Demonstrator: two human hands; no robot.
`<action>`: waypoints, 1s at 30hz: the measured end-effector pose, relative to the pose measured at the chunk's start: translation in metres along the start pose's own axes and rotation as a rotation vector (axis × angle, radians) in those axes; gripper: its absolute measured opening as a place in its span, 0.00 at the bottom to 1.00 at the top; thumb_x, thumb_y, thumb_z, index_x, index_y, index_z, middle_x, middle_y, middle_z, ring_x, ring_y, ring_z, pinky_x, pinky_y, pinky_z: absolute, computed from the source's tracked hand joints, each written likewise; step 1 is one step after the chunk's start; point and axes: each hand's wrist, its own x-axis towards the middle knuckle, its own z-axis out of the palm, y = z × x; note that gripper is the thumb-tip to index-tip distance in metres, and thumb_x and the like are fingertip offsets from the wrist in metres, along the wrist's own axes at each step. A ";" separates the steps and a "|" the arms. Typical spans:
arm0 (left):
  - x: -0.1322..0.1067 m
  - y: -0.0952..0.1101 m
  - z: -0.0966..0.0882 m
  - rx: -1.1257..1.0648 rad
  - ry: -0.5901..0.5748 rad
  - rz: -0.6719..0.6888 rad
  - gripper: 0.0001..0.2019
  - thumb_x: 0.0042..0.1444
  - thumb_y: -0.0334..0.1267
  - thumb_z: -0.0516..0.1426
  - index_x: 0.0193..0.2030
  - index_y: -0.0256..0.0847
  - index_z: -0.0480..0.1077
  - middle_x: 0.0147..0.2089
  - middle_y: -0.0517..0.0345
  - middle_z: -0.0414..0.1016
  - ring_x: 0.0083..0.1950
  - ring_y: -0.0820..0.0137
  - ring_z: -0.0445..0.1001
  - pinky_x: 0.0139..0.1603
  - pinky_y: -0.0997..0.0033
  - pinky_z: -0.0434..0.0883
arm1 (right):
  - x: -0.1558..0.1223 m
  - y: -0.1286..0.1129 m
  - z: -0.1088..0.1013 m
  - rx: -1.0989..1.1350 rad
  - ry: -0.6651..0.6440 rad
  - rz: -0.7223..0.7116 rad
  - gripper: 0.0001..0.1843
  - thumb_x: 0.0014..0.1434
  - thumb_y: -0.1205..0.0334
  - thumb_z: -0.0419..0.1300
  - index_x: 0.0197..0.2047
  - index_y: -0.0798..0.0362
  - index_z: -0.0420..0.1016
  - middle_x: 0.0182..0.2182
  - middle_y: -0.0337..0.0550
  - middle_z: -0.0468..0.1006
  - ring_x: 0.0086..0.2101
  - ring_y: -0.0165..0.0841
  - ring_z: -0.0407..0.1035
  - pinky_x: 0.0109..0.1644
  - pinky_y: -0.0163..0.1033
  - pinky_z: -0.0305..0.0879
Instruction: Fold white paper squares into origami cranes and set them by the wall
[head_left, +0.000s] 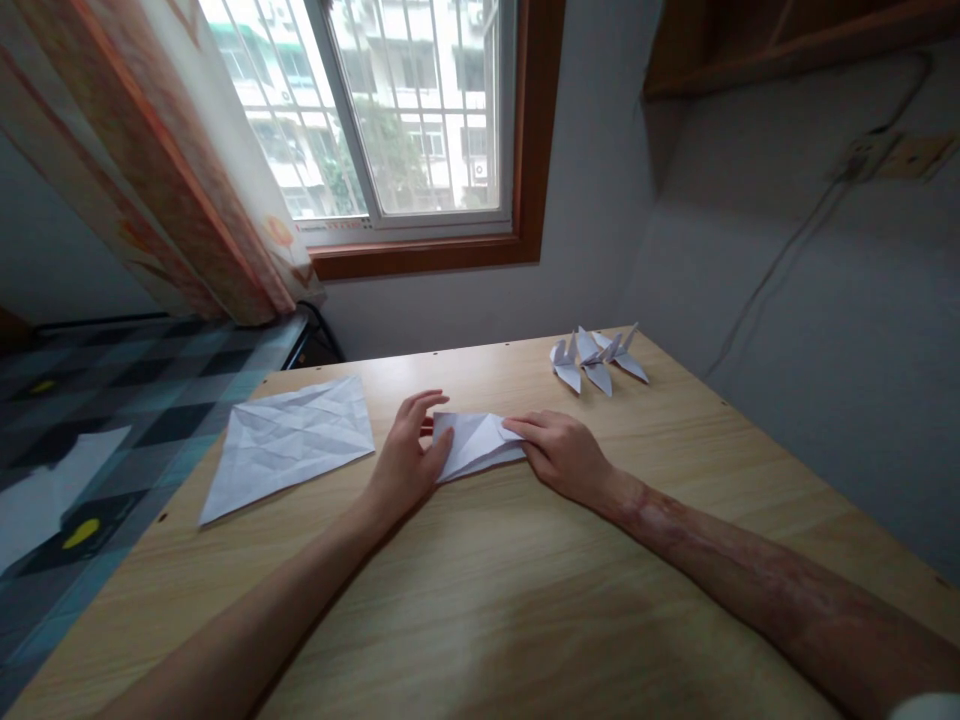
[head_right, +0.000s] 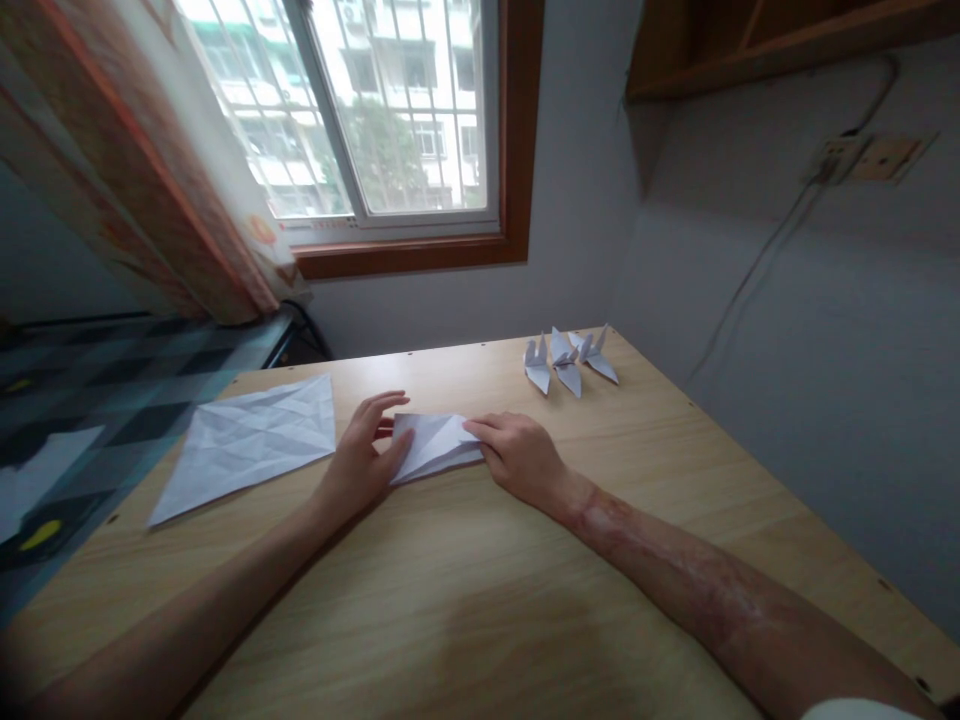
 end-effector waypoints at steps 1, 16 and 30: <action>0.001 0.001 -0.001 0.048 0.006 0.040 0.11 0.70 0.40 0.60 0.56 0.44 0.77 0.72 0.45 0.72 0.62 0.58 0.79 0.63 0.51 0.79 | 0.000 -0.001 -0.001 0.021 0.027 0.013 0.21 0.76 0.67 0.55 0.66 0.47 0.80 0.61 0.47 0.84 0.58 0.45 0.78 0.66 0.52 0.73; 0.001 0.011 -0.001 -0.473 -0.311 -0.190 0.27 0.64 0.52 0.68 0.64 0.41 0.73 0.53 0.49 0.85 0.49 0.60 0.83 0.48 0.62 0.81 | -0.001 -0.005 -0.003 0.202 0.287 -0.017 0.24 0.76 0.63 0.54 0.71 0.42 0.76 0.64 0.49 0.81 0.63 0.46 0.75 0.71 0.58 0.72; 0.005 -0.007 0.001 -0.592 -0.129 -0.209 0.16 0.62 0.47 0.71 0.49 0.40 0.79 0.43 0.55 0.84 0.43 0.65 0.79 0.47 0.66 0.76 | 0.002 -0.004 0.001 0.512 0.234 0.154 0.26 0.74 0.47 0.64 0.68 0.49 0.71 0.53 0.50 0.84 0.44 0.41 0.77 0.57 0.51 0.76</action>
